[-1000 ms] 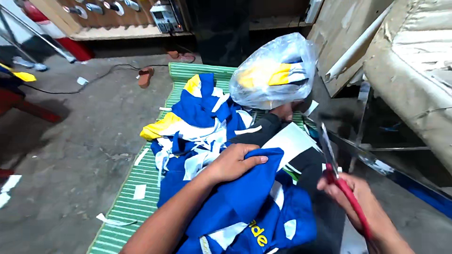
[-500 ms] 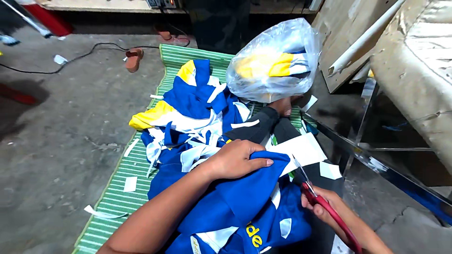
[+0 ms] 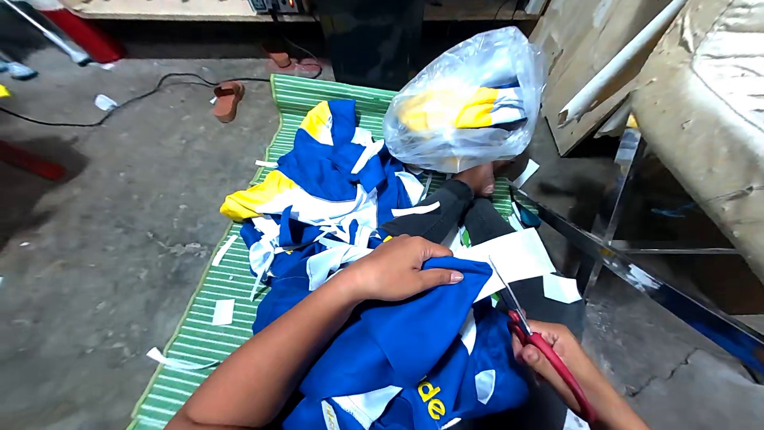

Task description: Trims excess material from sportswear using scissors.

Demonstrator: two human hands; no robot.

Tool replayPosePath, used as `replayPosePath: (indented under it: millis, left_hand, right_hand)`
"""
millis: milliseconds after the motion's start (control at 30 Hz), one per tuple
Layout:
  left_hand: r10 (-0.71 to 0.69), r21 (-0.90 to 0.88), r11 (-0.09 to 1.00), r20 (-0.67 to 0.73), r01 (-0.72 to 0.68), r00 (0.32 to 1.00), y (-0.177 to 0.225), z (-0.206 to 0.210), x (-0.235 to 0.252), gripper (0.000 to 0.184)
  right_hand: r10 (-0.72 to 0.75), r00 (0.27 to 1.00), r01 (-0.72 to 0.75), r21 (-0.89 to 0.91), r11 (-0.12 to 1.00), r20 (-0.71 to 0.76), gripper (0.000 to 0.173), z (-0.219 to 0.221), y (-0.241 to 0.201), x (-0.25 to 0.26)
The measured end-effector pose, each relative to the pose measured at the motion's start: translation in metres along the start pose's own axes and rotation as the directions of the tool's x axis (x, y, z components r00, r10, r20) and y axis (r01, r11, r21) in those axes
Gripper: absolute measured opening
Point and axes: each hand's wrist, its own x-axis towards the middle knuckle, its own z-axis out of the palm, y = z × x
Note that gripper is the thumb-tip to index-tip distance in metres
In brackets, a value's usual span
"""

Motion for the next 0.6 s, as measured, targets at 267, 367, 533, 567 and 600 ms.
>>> replayPosePath:
  millis: [267,367,533,567,600]
  left_hand:
    - [0.046,-0.017,0.999,0.073,-0.045,0.996,-0.002,-0.004,0.003,0.024]
    - [0.041,-0.051,0.998,0.083,-0.037,0.996,-0.002,-0.005,0.003,0.024]
    - [0.076,-0.087,0.994,0.133,-0.064,0.988,-0.003,-0.007,0.003,0.023]
    - [0.085,-0.102,0.992,0.120,-0.073,0.989,-0.003,-0.009,0.002,0.023]
    - [0.100,-0.130,0.988,0.090,-0.088,0.991,-0.003,-0.012,-0.001,0.022]
  right_hand:
    - [0.040,0.998,-0.040,-0.008,0.999,0.045,0.054,-0.001,-0.001,0.010]
    - [0.014,0.999,-0.014,0.009,1.000,0.042,0.052,-0.001,0.001,0.011]
    - [0.064,0.988,-0.067,0.018,0.998,0.141,0.047,-0.010,-0.006,0.023]
    - [0.090,0.988,-0.092,0.011,0.996,0.126,0.042,-0.011,-0.010,0.027]
    - [0.089,0.992,-0.090,0.011,0.996,0.093,0.039,-0.011,-0.014,0.033]
